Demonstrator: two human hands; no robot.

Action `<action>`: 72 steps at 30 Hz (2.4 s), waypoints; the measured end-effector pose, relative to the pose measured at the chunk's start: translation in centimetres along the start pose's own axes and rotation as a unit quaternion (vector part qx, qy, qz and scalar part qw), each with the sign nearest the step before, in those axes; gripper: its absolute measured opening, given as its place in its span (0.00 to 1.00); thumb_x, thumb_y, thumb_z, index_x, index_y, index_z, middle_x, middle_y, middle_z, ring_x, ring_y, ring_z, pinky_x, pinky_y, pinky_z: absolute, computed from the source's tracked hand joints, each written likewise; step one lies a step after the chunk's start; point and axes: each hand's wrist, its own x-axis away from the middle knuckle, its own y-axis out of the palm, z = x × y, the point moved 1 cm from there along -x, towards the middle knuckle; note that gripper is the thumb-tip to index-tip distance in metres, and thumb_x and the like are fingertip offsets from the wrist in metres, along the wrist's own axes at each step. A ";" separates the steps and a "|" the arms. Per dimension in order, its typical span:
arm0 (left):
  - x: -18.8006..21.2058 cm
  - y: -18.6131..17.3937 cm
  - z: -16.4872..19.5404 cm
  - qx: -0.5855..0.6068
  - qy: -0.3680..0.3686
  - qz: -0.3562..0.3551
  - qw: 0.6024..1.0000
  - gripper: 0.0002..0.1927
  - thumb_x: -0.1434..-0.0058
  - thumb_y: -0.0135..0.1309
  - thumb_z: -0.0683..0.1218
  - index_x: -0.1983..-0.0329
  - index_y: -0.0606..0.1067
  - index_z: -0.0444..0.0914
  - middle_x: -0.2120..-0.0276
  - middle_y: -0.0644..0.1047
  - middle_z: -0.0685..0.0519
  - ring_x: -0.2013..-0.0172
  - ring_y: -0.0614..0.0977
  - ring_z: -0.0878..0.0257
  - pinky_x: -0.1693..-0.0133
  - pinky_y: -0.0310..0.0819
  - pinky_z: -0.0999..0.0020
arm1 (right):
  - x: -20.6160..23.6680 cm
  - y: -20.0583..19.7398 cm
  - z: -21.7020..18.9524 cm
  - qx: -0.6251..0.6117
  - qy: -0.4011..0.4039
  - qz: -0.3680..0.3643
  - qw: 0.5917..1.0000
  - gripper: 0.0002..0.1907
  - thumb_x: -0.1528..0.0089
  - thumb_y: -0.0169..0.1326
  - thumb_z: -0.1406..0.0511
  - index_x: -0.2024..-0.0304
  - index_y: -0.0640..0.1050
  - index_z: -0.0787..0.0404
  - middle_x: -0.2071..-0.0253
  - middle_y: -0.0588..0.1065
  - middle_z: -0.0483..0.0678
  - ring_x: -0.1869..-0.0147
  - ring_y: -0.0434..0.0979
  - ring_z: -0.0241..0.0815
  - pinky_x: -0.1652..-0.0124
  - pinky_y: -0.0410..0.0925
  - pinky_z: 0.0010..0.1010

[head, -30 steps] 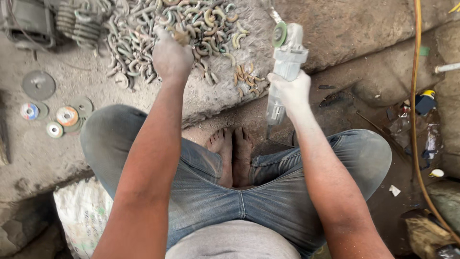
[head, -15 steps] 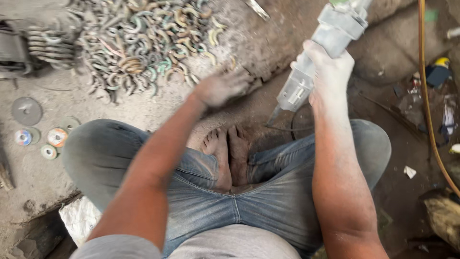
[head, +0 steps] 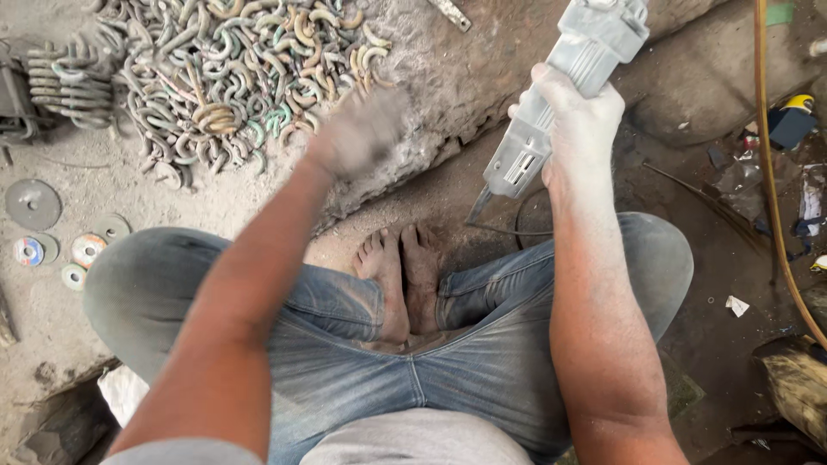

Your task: The person sits on the floor and uses an angle grinder to smooth or clean small curved metal pieces. They pick up each piece individually, grind it against a concrete block, and place it back into a pile. The process is repeated for multiple items.

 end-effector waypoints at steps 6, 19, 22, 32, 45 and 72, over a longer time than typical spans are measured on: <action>0.3 0.5 -2.5 -0.328 0.047 -0.055 0.942 0.32 0.28 0.21 0.62 0.22 0.42 0.52 0.22 0.42 0.52 0.25 0.43 0.55 0.28 0.29 0.48 | 0.2 -0.4 0.0 0.025 0.010 0.029 0.999 0.12 0.39 0.62 0.70 0.56 0.76 0.69 0.66 0.77 0.49 0.68 0.81 0.38 0.65 0.81 0.35; 1.9 -6.3 -9.1 -0.035 -0.245 0.257 0.934 0.15 0.38 0.37 0.30 0.60 0.75 0.33 0.56 0.75 0.45 0.50 0.75 0.53 0.57 0.78 0.54 | -0.4 1.1 0.9 0.054 0.025 0.009 0.998 0.12 0.39 0.61 0.70 0.55 0.76 0.69 0.65 0.77 0.50 0.67 0.82 0.39 0.63 0.82 0.35; 0.1 -0.6 -4.8 -0.091 0.025 0.133 0.987 0.32 0.29 0.43 0.38 0.22 0.54 0.38 0.23 0.51 0.39 0.25 0.49 0.43 0.29 0.41 0.40 | -0.4 1.9 1.1 0.036 0.039 0.008 0.999 0.12 0.39 0.62 0.71 0.56 0.77 0.69 0.65 0.77 0.50 0.68 0.81 0.39 0.65 0.80 0.35; -1.8 -1.6 -7.0 -0.214 0.078 0.071 0.971 0.32 0.29 0.42 0.57 0.22 0.51 0.62 0.22 0.47 0.60 0.24 0.46 0.63 0.27 0.28 0.49 | -0.4 1.6 1.6 0.066 0.069 0.041 0.995 0.11 0.40 0.62 0.70 0.57 0.77 0.68 0.66 0.78 0.49 0.68 0.82 0.39 0.65 0.81 0.36; 2.5 -10.2 -12.5 -0.097 -0.038 0.399 0.911 0.29 0.42 0.60 0.45 0.37 0.71 0.35 0.34 0.71 0.36 0.33 0.68 0.46 0.35 0.52 0.38 | 0.0 3.2 0.7 0.040 0.060 0.031 0.997 0.10 0.40 0.60 0.72 0.56 0.76 0.67 0.66 0.77 0.48 0.68 0.81 0.39 0.65 0.81 0.38; 10.0 -8.1 -4.5 0.252 -0.202 0.351 0.879 0.18 0.50 0.74 0.48 0.65 0.78 0.35 0.66 0.81 0.49 0.66 0.83 0.59 0.61 0.80 0.59 | 3.0 3.3 2.8 0.022 0.113 0.000 0.993 0.13 0.44 0.64 0.70 0.58 0.77 0.67 0.68 0.78 0.49 0.70 0.82 0.42 0.67 0.80 0.39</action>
